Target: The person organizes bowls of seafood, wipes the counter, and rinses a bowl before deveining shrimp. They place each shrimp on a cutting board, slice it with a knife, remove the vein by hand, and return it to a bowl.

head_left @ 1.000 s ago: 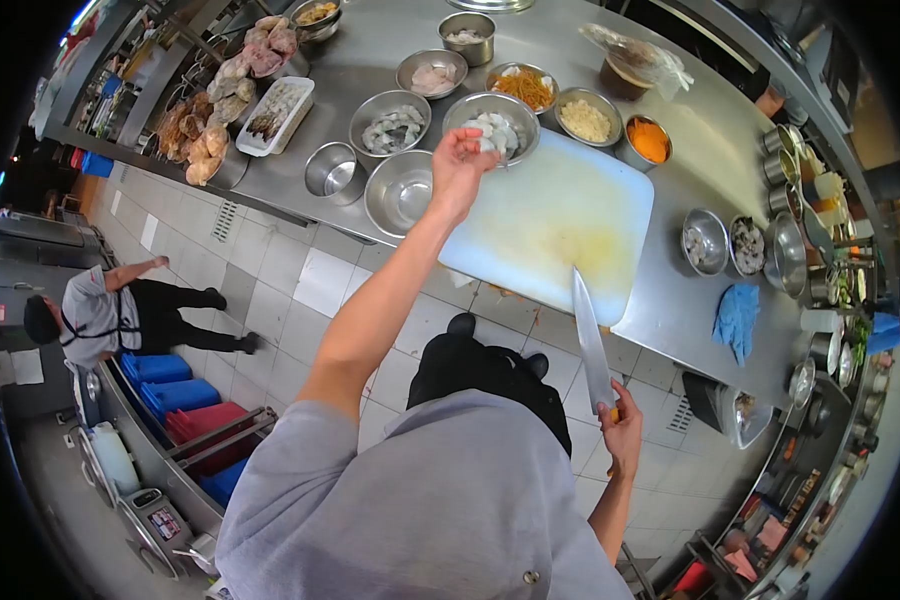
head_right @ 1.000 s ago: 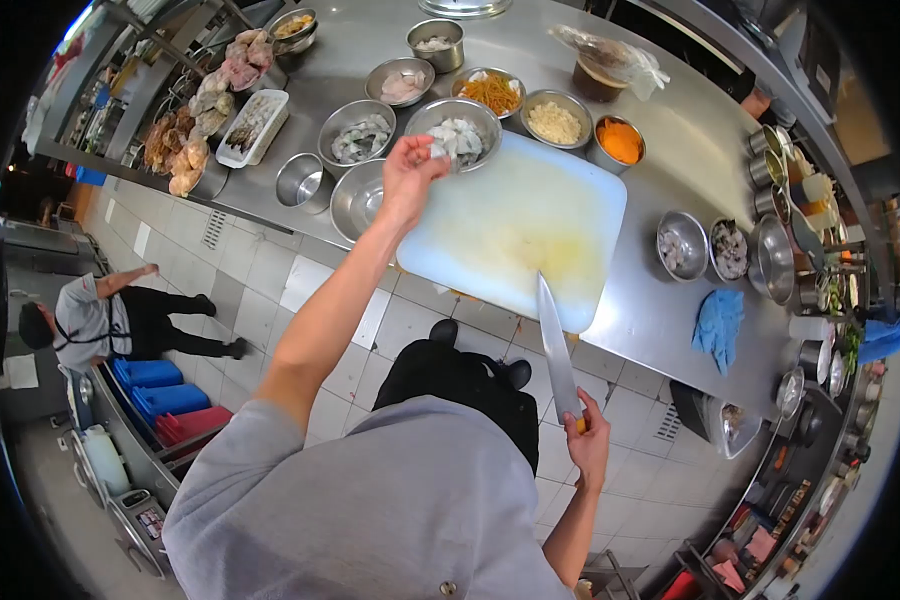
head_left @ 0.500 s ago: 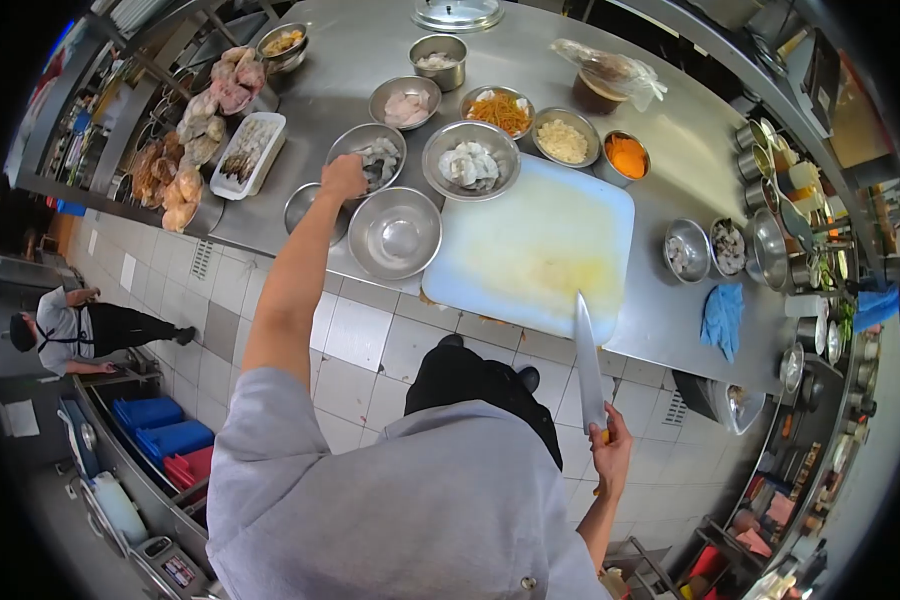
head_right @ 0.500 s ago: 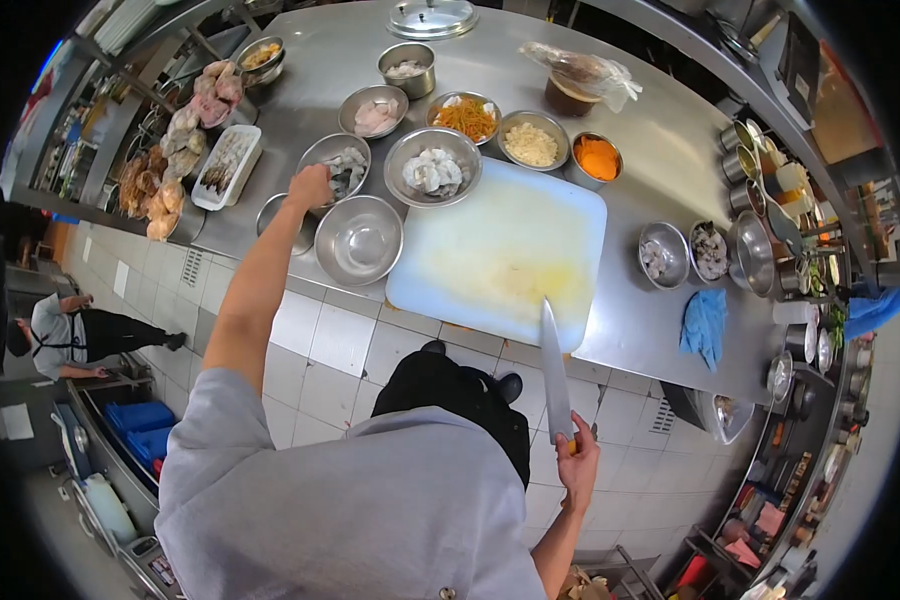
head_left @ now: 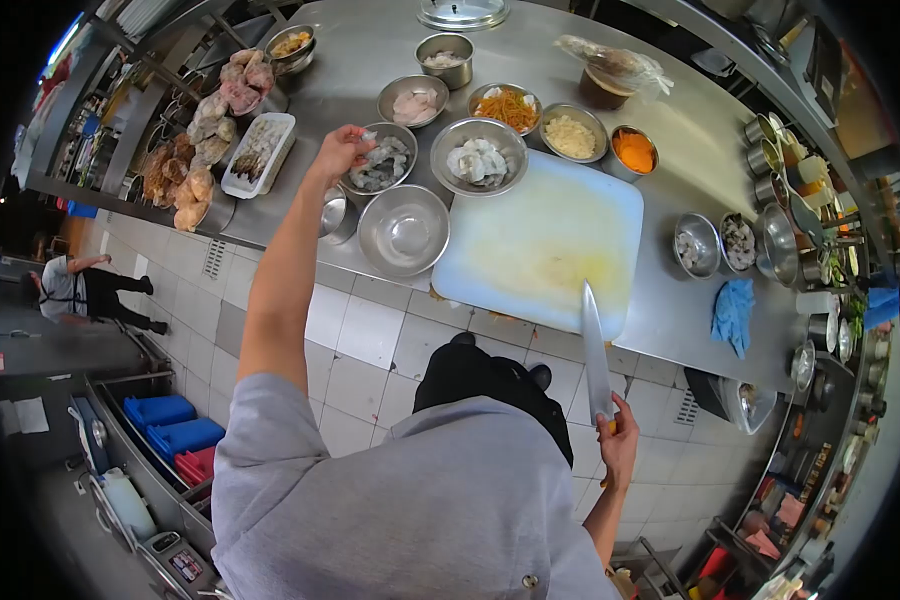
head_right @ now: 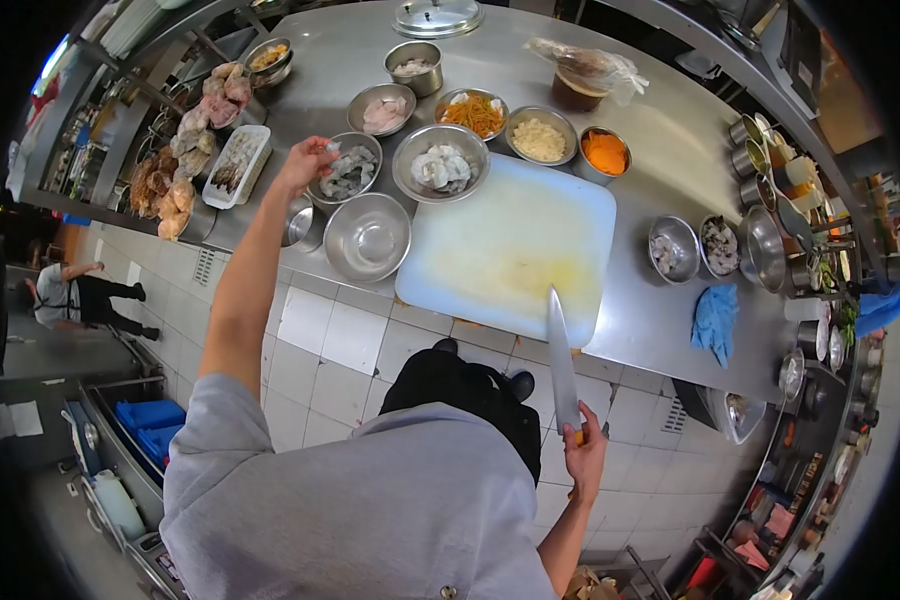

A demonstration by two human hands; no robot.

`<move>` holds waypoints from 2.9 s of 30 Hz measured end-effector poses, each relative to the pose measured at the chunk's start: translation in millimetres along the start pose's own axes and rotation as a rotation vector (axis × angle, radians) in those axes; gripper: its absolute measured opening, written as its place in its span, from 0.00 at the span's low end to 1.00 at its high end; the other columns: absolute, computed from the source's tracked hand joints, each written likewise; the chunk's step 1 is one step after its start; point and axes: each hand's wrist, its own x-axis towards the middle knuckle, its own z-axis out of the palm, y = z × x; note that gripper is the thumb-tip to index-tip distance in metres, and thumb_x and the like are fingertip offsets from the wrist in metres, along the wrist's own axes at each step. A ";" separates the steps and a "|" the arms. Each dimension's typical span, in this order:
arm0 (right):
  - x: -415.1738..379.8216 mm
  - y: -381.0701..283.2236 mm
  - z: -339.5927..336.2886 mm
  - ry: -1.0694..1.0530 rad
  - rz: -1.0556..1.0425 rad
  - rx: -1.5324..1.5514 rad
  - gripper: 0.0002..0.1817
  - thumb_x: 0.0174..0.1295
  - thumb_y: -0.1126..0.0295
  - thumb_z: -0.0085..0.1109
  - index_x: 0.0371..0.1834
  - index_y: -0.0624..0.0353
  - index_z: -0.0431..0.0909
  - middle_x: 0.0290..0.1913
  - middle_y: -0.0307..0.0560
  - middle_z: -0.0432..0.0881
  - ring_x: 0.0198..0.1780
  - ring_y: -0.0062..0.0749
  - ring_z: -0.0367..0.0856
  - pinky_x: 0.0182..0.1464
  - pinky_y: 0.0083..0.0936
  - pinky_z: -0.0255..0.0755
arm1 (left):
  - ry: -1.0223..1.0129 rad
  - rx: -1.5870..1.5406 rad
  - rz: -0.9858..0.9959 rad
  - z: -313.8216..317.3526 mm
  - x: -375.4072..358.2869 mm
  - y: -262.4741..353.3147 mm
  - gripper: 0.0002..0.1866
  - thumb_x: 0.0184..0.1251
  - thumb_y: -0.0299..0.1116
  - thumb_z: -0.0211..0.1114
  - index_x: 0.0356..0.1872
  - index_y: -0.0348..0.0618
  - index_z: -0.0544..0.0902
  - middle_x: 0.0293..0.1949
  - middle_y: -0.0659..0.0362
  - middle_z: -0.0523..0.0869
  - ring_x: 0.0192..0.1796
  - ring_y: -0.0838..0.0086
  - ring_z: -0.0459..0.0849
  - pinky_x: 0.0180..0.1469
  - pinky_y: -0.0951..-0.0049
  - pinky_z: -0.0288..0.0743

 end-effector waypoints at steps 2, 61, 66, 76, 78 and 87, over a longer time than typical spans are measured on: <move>3.3 3.3 -3.1 -0.011 -0.023 -0.015 0.27 0.68 0.76 0.66 0.71 0.59 0.75 0.25 0.35 0.72 0.23 0.18 0.71 0.27 0.20 0.66 | -0.004 -0.043 0.017 0.5 -1.7 -2.6 0.18 0.64 0.20 0.71 0.54 0.39 0.79 0.44 0.59 0.86 0.44 0.74 0.85 0.44 0.73 0.82; 61.6 4.7 -14.9 -0.248 -0.036 0.182 0.25 0.67 0.78 0.67 0.69 0.56 0.78 0.25 0.32 0.71 0.28 0.14 0.66 0.31 0.17 0.62 | -0.592 1.184 0.943 297.9 -241.6 -66.1 0.42 0.78 0.56 0.55 0.83 0.42 0.55 0.84 0.53 0.55 0.85 0.62 0.52 0.85 0.52 0.40; 75.5 7.1 -14.9 -0.275 -0.023 0.152 0.26 0.66 0.79 0.67 0.68 0.56 0.78 0.25 0.34 0.72 0.28 0.15 0.66 0.31 0.17 0.62 | -0.597 1.167 0.945 296.9 -239.9 -65.9 0.41 0.78 0.56 0.55 0.82 0.41 0.56 0.84 0.52 0.56 0.85 0.61 0.52 0.85 0.52 0.40; 133.3 -26.4 -14.6 -0.387 -0.198 0.128 0.26 0.66 0.79 0.68 0.68 0.53 0.78 0.26 0.31 0.66 0.27 0.17 0.62 0.31 0.19 0.59 | -0.578 1.159 0.959 295.5 -241.5 -64.5 0.41 0.79 0.56 0.54 0.83 0.42 0.56 0.84 0.52 0.56 0.85 0.62 0.52 0.85 0.53 0.41; 129.8 -26.7 -30.4 -0.422 -0.200 0.063 0.27 0.66 0.79 0.68 0.68 0.53 0.79 0.26 0.31 0.65 0.27 0.17 0.60 0.30 0.20 0.58 | -0.573 1.169 0.966 295.9 -242.6 -64.1 0.41 0.79 0.57 0.53 0.83 0.42 0.56 0.84 0.52 0.56 0.85 0.62 0.53 0.85 0.53 0.42; 81.1 4.5 -54.5 -0.405 -0.128 0.038 0.26 0.65 0.80 0.68 0.67 0.54 0.79 0.25 0.31 0.64 0.27 0.16 0.59 0.29 0.20 0.57 | -0.541 1.184 0.973 297.5 -243.2 -68.3 0.40 0.79 0.57 0.51 0.83 0.44 0.57 0.84 0.54 0.56 0.85 0.65 0.52 0.84 0.52 0.43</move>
